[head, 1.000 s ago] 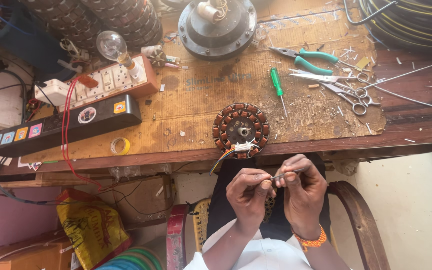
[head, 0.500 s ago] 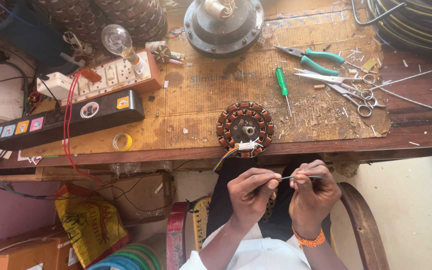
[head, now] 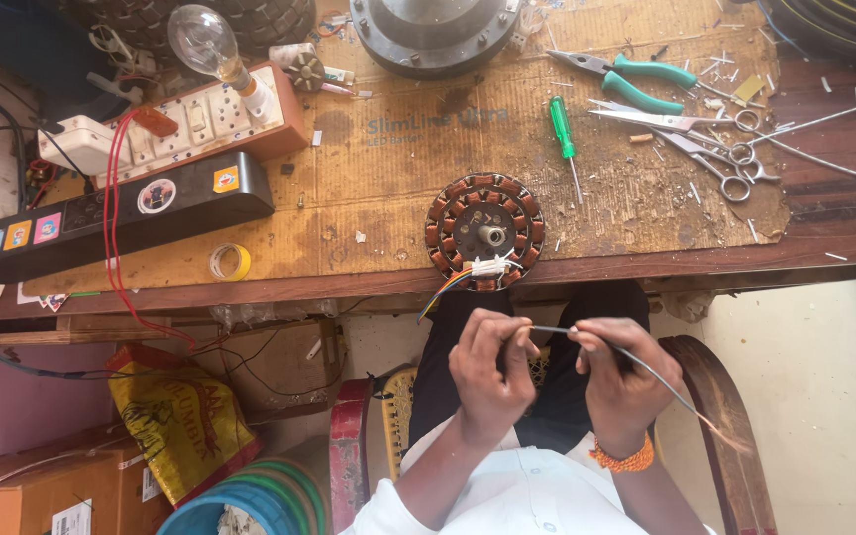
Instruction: The person works on a circular stator assembly on a wooden workbench, using pliers and a screwdriver to adjust and secure wires. They repeatedly manipulate the copper windings and wire ends, occasionally picking up and setting down tools.
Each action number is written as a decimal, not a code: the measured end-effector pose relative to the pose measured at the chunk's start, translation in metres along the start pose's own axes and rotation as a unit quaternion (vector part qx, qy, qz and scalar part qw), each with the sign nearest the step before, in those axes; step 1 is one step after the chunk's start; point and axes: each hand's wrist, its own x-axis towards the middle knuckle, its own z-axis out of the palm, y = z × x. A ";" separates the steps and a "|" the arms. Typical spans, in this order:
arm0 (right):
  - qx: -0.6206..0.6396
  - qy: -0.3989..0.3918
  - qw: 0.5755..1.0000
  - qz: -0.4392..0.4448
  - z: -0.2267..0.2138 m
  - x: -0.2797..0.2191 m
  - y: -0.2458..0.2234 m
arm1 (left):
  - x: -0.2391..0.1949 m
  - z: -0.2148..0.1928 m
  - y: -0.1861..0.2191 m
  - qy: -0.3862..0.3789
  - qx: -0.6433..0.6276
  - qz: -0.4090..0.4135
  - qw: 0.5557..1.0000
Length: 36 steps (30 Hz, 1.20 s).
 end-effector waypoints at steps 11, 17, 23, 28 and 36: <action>0.006 0.067 0.992 0.110 -0.011 0.008 0.012 | -0.013 -0.005 -0.015 0.028 0.030 0.025 0.999; 0.244 0.102 0.945 0.192 -0.043 0.022 0.033 | -0.011 -0.028 -0.019 0.074 -0.078 -0.086 0.991; 0.252 0.002 0.932 0.261 -0.016 0.004 0.040 | -0.007 -0.014 -0.013 -0.081 -0.327 -0.359 0.870; 0.143 -0.042 0.955 0.256 -0.015 -0.003 0.022 | -0.017 -0.011 -0.008 -0.075 -0.211 -0.162 0.961; 0.187 0.021 0.953 0.239 0.005 -0.006 0.015 | -0.021 -0.012 -0.011 0.035 -0.249 -0.195 0.948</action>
